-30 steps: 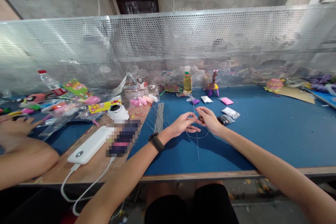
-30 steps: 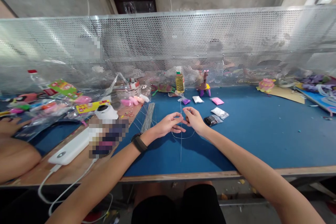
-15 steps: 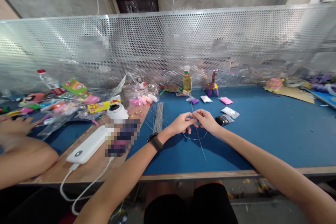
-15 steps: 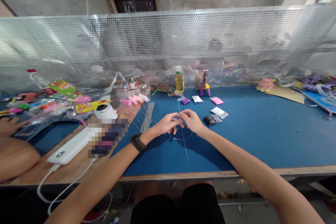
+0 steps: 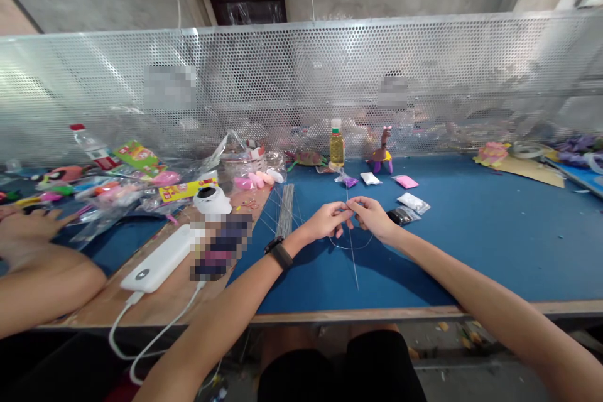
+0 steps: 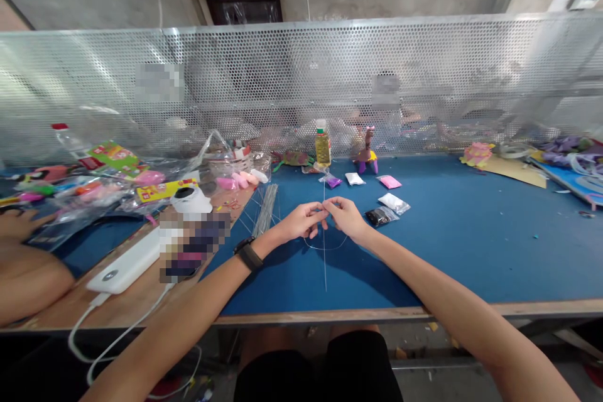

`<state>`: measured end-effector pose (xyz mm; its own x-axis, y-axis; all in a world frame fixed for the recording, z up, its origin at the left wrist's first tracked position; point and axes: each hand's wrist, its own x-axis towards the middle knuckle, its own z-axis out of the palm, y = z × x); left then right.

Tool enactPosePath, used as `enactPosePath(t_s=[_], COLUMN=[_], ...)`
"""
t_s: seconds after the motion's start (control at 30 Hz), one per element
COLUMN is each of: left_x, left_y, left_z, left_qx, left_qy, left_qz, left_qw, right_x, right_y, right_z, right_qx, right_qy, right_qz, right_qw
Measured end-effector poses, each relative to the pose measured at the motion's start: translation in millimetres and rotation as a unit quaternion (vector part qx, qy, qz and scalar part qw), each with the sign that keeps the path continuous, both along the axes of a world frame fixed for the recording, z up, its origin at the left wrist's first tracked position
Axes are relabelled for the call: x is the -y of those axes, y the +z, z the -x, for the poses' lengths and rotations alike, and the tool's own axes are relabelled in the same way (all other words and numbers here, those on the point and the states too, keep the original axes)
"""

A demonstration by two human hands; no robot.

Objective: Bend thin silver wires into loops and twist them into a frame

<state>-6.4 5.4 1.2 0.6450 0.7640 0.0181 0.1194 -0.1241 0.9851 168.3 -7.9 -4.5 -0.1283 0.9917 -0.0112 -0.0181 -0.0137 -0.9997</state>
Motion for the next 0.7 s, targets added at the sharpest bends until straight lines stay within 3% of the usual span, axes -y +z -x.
enactPosePath(t_s=[0.7], left_x=[6], left_y=[4.7], left_z=[-5], left_qx=[0.011], left_qy=[0.044], left_qz=[0.004], left_qw=[0.999], right_x=[5], right_y=[11.2], right_z=[0], right_qx=[-0.087], right_qy=[0.029], right_qz=[0.035], right_qw=[0.995])
